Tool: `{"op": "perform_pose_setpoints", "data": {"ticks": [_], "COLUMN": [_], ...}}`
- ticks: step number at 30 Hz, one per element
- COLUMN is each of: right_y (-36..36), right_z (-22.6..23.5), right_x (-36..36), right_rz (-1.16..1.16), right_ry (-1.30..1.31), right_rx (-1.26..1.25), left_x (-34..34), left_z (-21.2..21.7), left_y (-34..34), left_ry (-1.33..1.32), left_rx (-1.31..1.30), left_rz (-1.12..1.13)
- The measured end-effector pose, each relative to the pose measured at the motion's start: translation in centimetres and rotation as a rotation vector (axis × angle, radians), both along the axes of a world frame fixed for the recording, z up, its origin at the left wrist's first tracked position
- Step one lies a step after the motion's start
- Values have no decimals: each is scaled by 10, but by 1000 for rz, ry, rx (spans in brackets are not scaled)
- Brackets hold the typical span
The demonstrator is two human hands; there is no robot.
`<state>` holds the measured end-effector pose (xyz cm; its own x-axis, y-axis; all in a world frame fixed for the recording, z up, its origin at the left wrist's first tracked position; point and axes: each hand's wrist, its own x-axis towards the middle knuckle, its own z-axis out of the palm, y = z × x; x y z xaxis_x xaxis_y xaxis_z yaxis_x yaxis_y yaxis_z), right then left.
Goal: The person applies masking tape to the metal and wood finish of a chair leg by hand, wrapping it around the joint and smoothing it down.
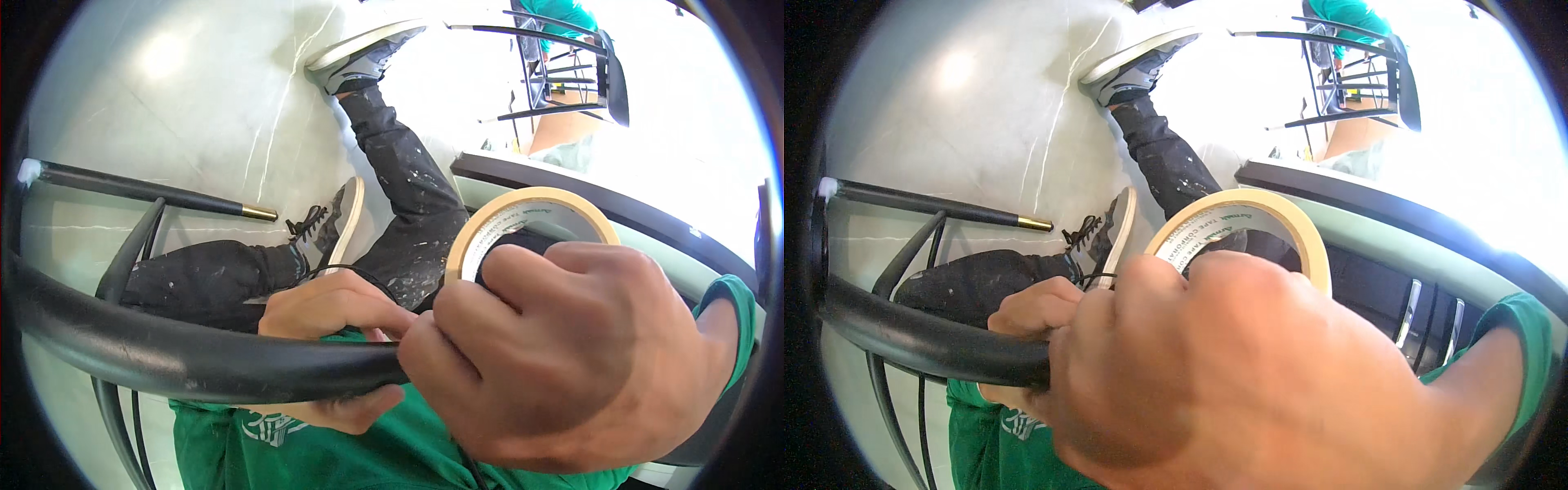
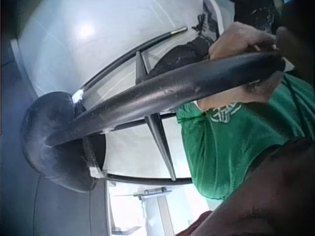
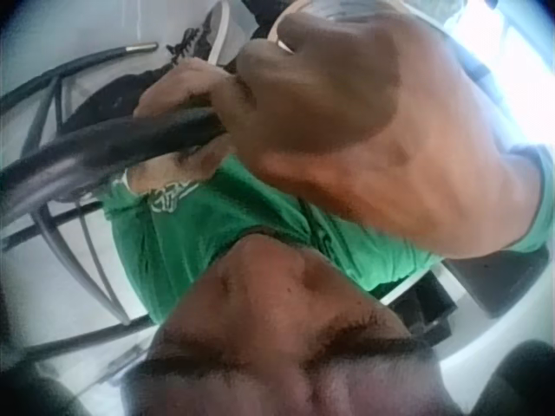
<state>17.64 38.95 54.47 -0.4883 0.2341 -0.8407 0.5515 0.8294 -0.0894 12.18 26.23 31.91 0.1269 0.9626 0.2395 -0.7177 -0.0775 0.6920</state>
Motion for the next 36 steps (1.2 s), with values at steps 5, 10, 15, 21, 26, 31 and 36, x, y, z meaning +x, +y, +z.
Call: {"op": "perform_pose_setpoints", "data": {"ticks": [5, 10, 15, 21, 26, 31, 36], "right_y": [-22, -26, -28, -34, -39, -45, -46], "right_z": [-6, -3, 2, -2, 6, 2, 6], "right_x": [8, 12, 4, 8, -16, -10, -15], "right_rz": [97, 117, 82, 228, 307, 81, -7], "right_ry": [47, 58, 48, 103, -91, 2, 140], "right_rx": [127, 118, 143, 223, 201, 229, 237], "left_x": [-11, -17, -9, -6, -3, 1, 1], "left_z": [1, 3, 3, 0, 1, -1, 5], "left_y": [3, 4, 1, 2, 1, -3, -12], "left_ry": [3, 46, 0, 92, 113, 89, -70], "left_rx": [18, 31, 31, 117, 131, 98, -89], "left_rz": [-94, -136, -50, 58, 103, 126, -5]}}
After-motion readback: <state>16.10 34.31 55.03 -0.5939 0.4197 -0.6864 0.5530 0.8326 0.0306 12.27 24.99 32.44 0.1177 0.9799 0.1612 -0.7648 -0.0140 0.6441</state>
